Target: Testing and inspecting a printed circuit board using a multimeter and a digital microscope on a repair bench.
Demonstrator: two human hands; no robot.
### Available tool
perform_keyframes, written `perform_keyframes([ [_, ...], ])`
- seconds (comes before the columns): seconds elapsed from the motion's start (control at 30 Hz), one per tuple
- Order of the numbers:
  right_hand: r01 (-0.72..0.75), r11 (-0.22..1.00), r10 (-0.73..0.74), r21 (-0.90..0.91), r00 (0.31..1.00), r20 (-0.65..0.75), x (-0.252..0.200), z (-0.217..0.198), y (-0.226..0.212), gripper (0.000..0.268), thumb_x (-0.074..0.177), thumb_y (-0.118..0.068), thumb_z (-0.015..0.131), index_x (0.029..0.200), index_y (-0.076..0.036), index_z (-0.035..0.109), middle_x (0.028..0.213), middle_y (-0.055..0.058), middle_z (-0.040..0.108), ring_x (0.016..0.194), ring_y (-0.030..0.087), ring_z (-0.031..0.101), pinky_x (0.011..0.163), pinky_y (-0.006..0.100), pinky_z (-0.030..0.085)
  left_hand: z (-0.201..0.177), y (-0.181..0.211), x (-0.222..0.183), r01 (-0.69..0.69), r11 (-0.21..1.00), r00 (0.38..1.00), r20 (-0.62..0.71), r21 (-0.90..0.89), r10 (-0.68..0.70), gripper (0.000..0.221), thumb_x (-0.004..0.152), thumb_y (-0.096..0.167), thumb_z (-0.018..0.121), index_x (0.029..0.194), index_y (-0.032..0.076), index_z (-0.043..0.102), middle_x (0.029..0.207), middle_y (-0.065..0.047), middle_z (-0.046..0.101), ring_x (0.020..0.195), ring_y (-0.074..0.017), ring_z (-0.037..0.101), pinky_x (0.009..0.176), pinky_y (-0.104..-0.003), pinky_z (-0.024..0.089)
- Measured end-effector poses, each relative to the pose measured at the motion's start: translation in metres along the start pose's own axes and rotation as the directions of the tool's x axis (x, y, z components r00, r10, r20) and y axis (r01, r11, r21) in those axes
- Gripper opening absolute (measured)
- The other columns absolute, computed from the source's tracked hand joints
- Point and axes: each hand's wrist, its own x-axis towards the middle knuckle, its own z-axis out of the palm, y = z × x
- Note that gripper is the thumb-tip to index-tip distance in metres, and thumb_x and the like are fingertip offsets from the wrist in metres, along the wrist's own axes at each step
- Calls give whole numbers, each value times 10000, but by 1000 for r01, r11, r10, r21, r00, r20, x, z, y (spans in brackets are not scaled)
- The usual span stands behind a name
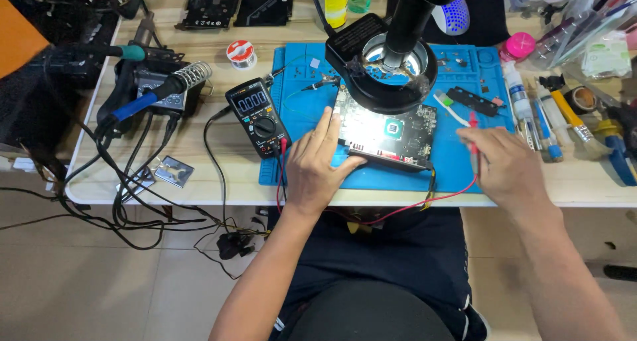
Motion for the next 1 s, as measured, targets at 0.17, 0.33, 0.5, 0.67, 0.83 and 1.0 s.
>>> perform_keyframes([
  [0.17, -20, 971, -1, -240, 996, -84, -18, 6, 27, 320, 1141, -147, 709, 1440, -64, 785, 1287, 132, 791, 1145, 367, 706, 938, 471, 530, -3, 2, 3, -25, 1000, 999, -31, 6, 26, 885, 883, 587, 953, 1495, 5, 687, 1614, -155, 636, 1173, -313, 772, 986, -435, 608],
  [0.33, -41, 984, 12, -171, 986, -165, 0, 1, 6, 276, 1196, -67, 669, 1434, -17, 799, 1343, 154, 820, 1201, 377, 727, 1007, 490, 534, -4, 2, 3, -35, 999, 999, -32, -6, 34, 871, 891, 571, 957, 1491, -2, 689, 1609, -168, 638, 1202, -323, 783, 997, -433, 617],
  [0.5, -69, 932, 133, 355, 978, -159, 35, -16, -54, 278, 1184, -60, 583, 1388, 24, 752, 1202, 139, 829, 1204, 314, 746, 1067, 447, 545, -1, 0, 1, -21, 1000, 1000, -18, -7, 21, 895, 897, 621, 919, 1499, 4, 680, 1616, -168, 632, 1174, -324, 773, 968, -443, 607],
  [0.67, -174, 745, 258, 644, 965, -37, 60, 4, -80, 213, 1070, -188, 696, 1271, -130, 731, 955, 40, 835, 1001, 238, 785, 991, 441, 573, 20, -4, -7, 57, 994, 994, -91, -90, -65, 912, 823, 649, 907, 1495, 66, 704, 1548, -131, 700, 1142, -326, 779, 950, -436, 619],
  [0.83, -195, 736, 186, 649, 979, 83, 91, 10, -92, 147, 997, -163, 805, 1129, -98, 813, 974, 135, 845, 1039, 310, 808, 906, 511, 604, 25, -6, -9, 84, 991, 994, -64, -105, -91, 929, 789, 653, 918, 1483, 68, 718, 1503, -143, 727, 1142, -332, 787, 927, -442, 620],
  [1.0, -318, 590, 233, 742, 947, 221, 98, 24, -95, 170, 1053, -158, 711, 1076, -46, 836, 953, 106, 841, 918, 183, 765, 903, 498, 621, 33, -8, -13, 125, 986, 991, -42, -111, -131, 949, 772, 660, 917, 1511, 104, 702, 1518, -115, 718, 1211, -320, 778, 944, -433, 629],
])
